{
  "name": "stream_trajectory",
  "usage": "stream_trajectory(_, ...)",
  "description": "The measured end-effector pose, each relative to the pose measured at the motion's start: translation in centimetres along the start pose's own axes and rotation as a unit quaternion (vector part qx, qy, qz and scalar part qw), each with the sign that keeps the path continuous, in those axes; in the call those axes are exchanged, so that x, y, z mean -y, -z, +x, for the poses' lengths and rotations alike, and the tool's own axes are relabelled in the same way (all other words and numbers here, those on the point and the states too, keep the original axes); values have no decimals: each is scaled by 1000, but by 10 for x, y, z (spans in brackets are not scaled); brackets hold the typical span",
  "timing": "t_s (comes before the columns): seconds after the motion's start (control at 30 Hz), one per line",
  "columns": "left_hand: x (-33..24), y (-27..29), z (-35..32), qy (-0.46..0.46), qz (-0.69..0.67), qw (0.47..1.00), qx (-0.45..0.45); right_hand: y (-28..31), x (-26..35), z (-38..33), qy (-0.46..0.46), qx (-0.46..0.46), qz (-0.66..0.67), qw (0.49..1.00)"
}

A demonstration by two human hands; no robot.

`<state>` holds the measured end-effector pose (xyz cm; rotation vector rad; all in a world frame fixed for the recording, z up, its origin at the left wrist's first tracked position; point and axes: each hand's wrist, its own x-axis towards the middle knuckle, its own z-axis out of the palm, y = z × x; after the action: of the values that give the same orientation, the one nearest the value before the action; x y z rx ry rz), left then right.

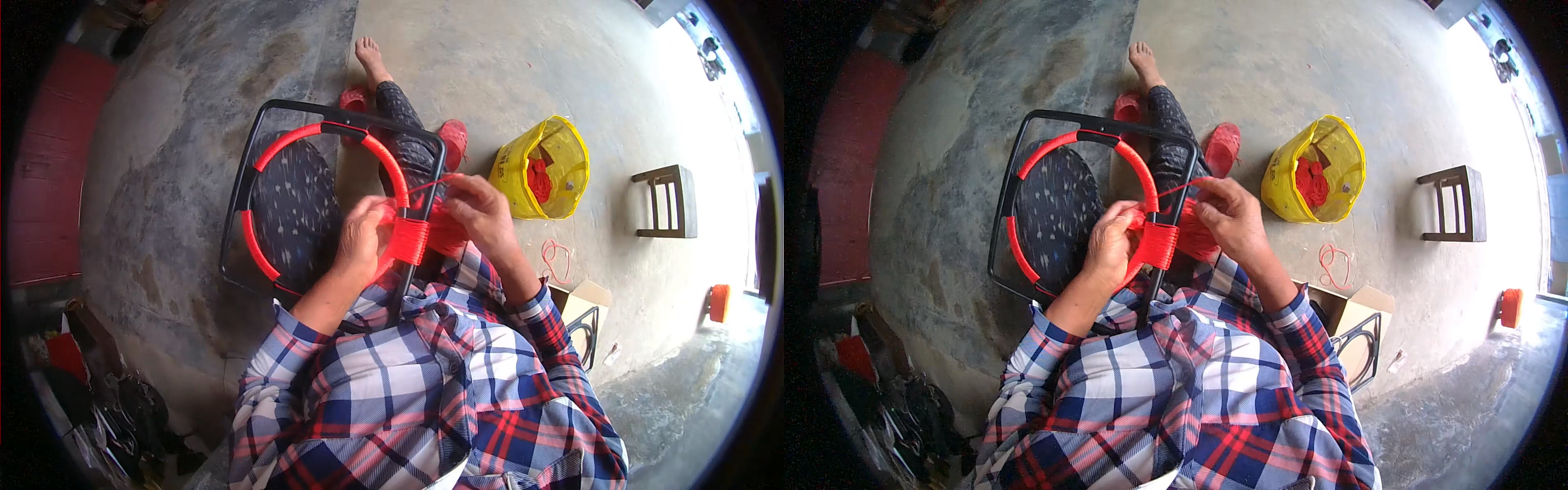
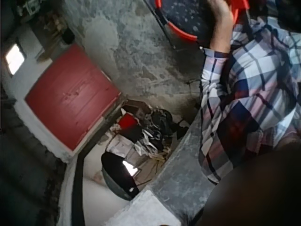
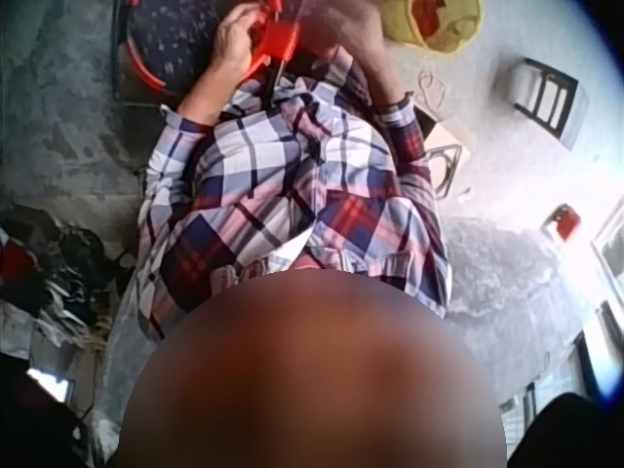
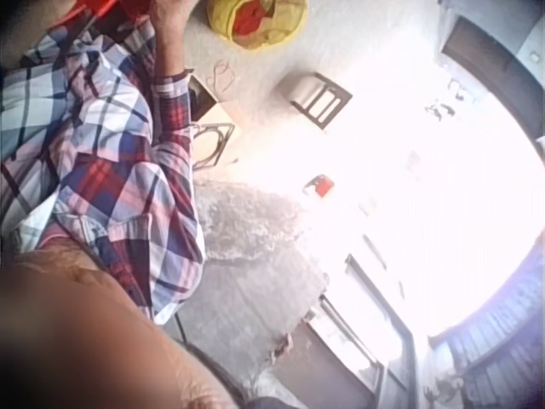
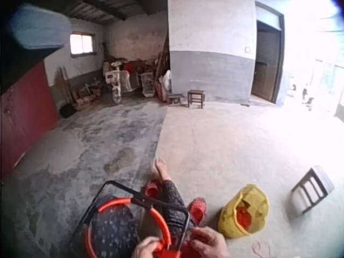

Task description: Winding red twine around a circular red plastic frame to secure or decorate it.

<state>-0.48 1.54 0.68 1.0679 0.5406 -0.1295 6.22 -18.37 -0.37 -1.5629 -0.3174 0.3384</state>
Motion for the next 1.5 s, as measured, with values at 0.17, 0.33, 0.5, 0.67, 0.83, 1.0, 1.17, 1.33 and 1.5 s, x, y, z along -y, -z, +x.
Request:
stream_trajectory(0.17, -10, -10, -14, -421, 411, 808, -19, -25, 46, -2, 38, -24, -226, 973)
stream_trajectory(0.33, -20, -19, -24, -492, 389, 775, 82, -38, 22, 6, 190, 69, -206, 958)
stream_trajectory(0.5, -6, 4, -7, -238, 141, 960, -35, 5, 34, -14, -25, -16, 275, 961)
stream_trajectory(0.67, -10, -5, 2, 4, 27, 1000, 7, 68, 41, -21, 26, -193, 505, 841)
stream_trajectory(0.83, -17, -9, 3, 133, -150, 974, 108, 126, -1, -23, -28, -194, 488, 851)
stream_trajectory(1.0, -14, 1, 6, 154, -88, 965, 192, 27, 10, -30, -235, 120, 150, 953)
stream_trajectory(1.17, -18, -6, 1, 129, -48, 979, 147, 13, 23, -11, -299, 133, 137, 935)
stream_trajectory(1.33, -15, 0, -1, 99, -83, 976, 173, 8, 16, -16, -249, 111, 103, 957)
stream_trajectory(1.5, -13, -3, 1, 97, -27, 983, 156, 0, 28, -18, -263, 125, 89, 952)
